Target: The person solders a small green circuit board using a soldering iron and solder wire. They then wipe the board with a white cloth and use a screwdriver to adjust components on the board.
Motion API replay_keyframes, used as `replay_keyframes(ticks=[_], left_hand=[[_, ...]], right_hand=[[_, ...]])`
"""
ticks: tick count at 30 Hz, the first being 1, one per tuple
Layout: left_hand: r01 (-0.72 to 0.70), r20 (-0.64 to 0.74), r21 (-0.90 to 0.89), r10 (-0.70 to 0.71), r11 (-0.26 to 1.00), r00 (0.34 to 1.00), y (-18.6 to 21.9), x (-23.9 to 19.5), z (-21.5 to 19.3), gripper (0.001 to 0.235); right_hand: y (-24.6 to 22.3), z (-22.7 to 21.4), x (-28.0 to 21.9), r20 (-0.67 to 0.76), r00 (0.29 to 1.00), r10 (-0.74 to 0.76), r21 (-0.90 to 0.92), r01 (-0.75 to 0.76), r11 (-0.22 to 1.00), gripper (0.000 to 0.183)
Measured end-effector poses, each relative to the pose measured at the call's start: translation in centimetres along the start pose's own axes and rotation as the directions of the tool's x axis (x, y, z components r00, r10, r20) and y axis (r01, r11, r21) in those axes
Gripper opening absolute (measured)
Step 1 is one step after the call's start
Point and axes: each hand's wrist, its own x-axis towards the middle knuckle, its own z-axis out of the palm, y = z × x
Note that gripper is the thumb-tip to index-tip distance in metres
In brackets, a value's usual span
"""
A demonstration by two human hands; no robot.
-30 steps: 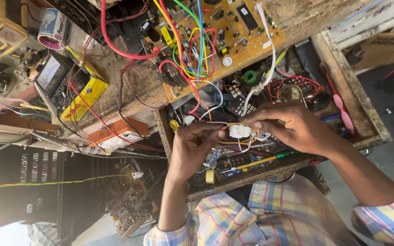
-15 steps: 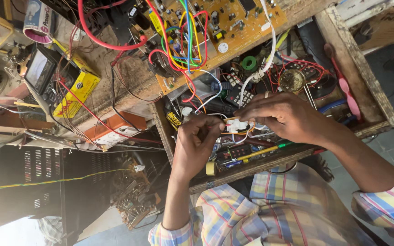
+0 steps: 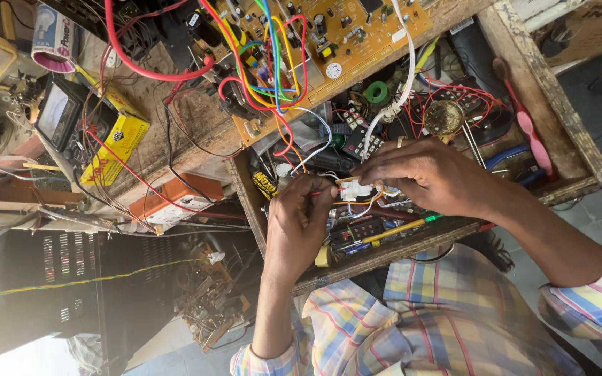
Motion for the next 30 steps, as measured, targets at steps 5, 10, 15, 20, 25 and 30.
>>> replay_keyframes(ticks=[5,10,15,20,25,30], left_hand=[[-0.076,-0.035,0.025,0.077,0.997,0.996,-0.03,-0.01,0.25,0.008],[-0.054,-0.023,0.023,0.054,0.998,0.998,0.0,-0.01,0.2,0.008],[-0.055,-0.031,0.038,0.056,0.998,0.998,0.35,-0.1,0.11,0.008],[-0.028,-0.024,0.06,0.029,0.998,0.999,0.51,-0.08,0.07,0.007],[-0.027,-0.007,0.052,0.027,0.998,1.0,0.45,0.02,-0.01,0.007],[-0.034,-0.014,0.04,0.035,0.999,0.999,0.36,0.03,0.1,0.008]], right_hand=[[0.01,-0.03,0.09,0.009,1.0,0.004,-0.009,-0.004,1.0,0.042],[0.04,0.01,0.03,0.007,1.0,-0.006,-0.009,0.006,1.0,0.04],[0.05,0.14,-0.03,-0.006,1.0,-0.022,-0.019,0.022,1.0,0.038],[0.18,0.09,-0.05,0.0,1.0,-0.02,-0.025,0.02,0.999,0.04],[0.15,0.05,-0.3,-0.001,1.0,-0.005,-0.047,0.005,0.999,0.04],[0.33,0.1,-0.38,-0.01,1.0,-0.011,-0.041,0.01,0.999,0.039]])
